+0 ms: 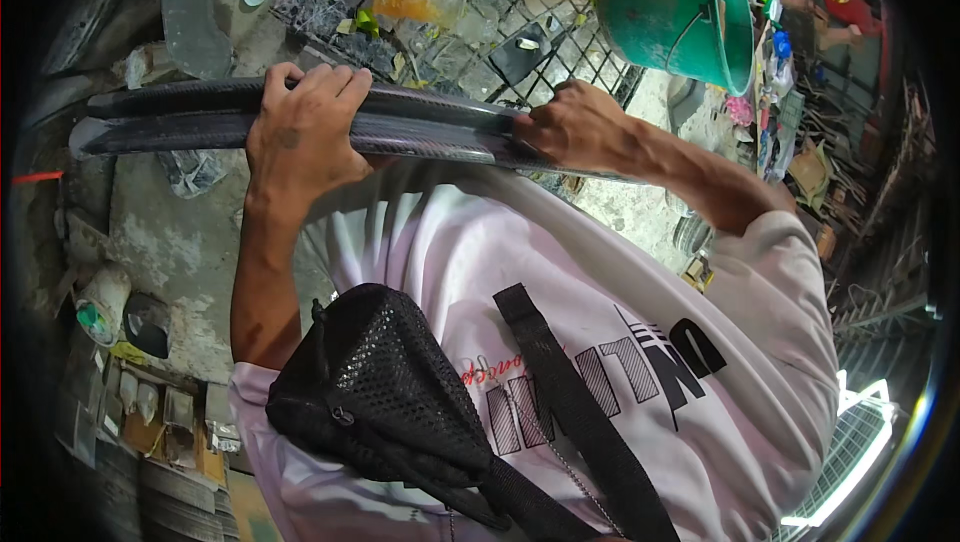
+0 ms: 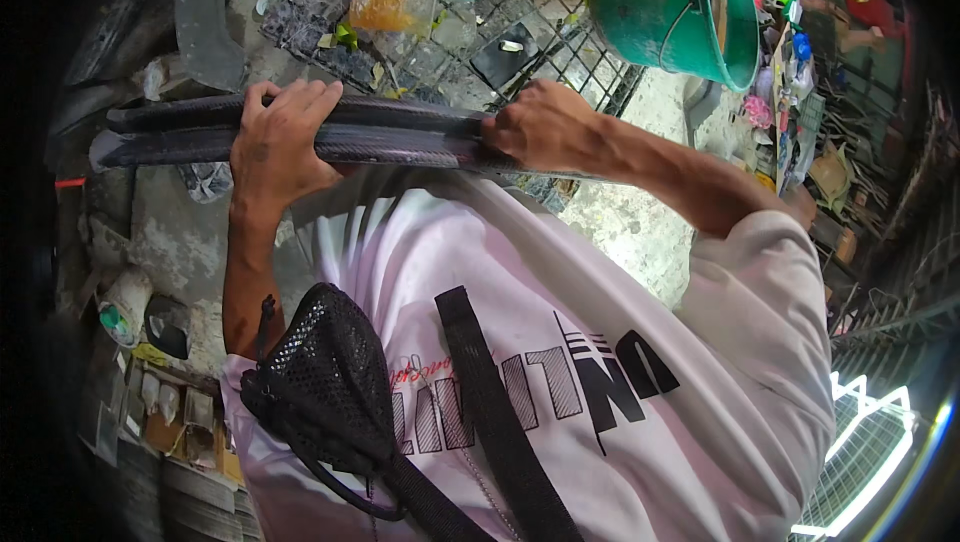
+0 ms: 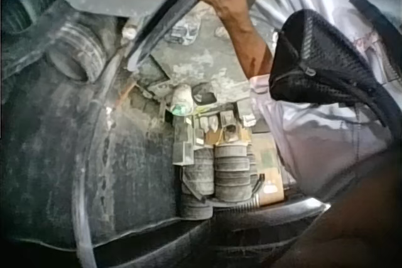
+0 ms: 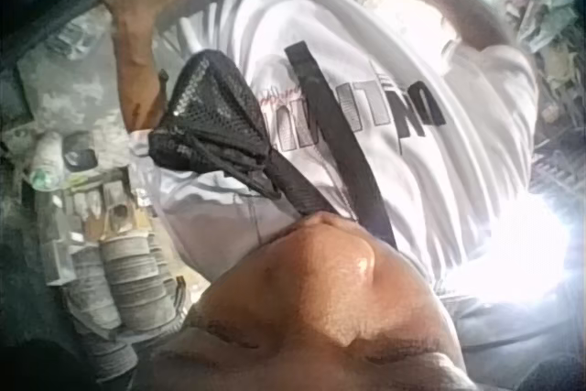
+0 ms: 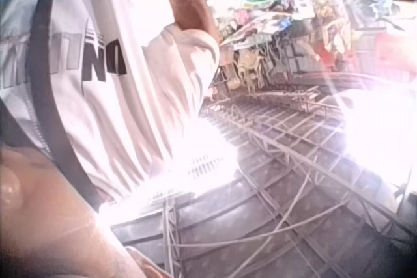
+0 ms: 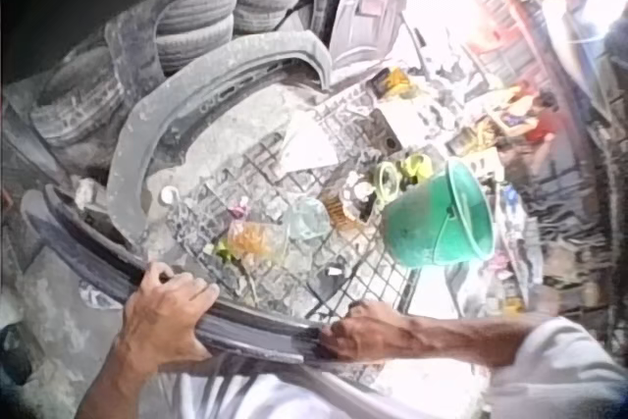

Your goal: Fitting a rubber seal or adhesive trim onto a carbon fiber car part, likely a front lip or spoiler.

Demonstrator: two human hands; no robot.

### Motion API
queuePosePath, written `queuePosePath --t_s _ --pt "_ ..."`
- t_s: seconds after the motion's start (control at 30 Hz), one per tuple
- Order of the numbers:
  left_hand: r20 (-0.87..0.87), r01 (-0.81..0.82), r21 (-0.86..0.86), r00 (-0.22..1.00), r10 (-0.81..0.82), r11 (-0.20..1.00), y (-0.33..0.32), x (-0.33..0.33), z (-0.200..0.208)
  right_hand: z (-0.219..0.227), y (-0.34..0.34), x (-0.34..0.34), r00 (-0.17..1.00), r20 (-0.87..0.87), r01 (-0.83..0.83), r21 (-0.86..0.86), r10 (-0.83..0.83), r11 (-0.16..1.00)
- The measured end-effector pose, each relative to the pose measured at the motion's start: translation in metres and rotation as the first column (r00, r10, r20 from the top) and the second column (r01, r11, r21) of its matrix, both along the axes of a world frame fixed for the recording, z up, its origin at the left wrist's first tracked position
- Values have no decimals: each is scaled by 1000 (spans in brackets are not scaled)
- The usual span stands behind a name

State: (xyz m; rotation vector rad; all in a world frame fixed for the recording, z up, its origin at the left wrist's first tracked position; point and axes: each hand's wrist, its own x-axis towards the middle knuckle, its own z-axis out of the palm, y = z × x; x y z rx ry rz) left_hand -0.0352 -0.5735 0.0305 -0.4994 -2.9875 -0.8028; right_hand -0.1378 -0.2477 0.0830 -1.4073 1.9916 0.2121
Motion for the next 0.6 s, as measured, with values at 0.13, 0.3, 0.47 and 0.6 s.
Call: queuePosePath --t_s 0.13,0.3,0.47,0.6 --pt "13 -39 21 999 39 999 1 4 2 -2 -3 -6 998 59 -10 -229 24 973" --pt "6 -78 58 997 77 995 3 7 2 -3 0 1 999 21 -29 -195 33 980" --pt "73 -63 5 995 63 998 1 9 -4 2 -1 9 996 21 89 -10 -89 996" --pt "103 -41 -52 994 47 998 0 7 2 6 -6 14 983 51 183 -136 -177 974"
